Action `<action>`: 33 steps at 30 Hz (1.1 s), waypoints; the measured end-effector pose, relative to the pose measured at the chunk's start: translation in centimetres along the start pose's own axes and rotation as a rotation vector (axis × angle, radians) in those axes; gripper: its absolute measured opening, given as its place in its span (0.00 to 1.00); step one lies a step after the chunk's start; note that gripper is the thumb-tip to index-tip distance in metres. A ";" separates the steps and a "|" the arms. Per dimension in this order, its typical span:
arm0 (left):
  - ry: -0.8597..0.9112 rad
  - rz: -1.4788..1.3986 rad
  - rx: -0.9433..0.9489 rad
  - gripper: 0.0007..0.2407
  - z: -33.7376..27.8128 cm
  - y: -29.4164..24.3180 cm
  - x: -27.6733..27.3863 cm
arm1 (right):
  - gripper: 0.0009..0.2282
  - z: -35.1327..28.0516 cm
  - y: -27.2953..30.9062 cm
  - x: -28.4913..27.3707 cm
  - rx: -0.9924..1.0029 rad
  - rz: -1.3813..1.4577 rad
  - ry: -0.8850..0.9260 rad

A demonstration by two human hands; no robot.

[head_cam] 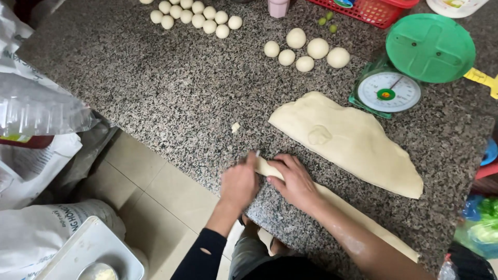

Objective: Divides a large piece of dough into small, equal-sized rounds and arranges them on the counter.

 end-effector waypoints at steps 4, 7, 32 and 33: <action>0.138 0.001 -0.015 0.20 -0.4 0.2 0.8 | 0.21 0.6 -0.3 -0.2 0.087 0.095 0.033; -0.023 -0.035 -0.024 0.17 -2.2 -0.5 -1.6 | 0.19 0.7 -0.7 -0.2 0.143 0.128 0.056; 0.101 0.032 0.110 0.22 -0.7 -2.5 2.9 | 0.20 2.0 -2.2 1.3 0.123 0.030 0.088; 0.156 0.047 0.126 0.20 -2.1 -1.1 4.0 | 0.20 2.1 -2.4 1.3 0.125 0.045 0.074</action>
Point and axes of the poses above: each hand's wrist, its own z-axis towards the middle knuckle, its own x-axis out of the palm, y = z × x, the point moved 9 cm from there along z, towards the middle knuckle, and after that the axes turned 15 degrees about y, right-handed, at the moved point
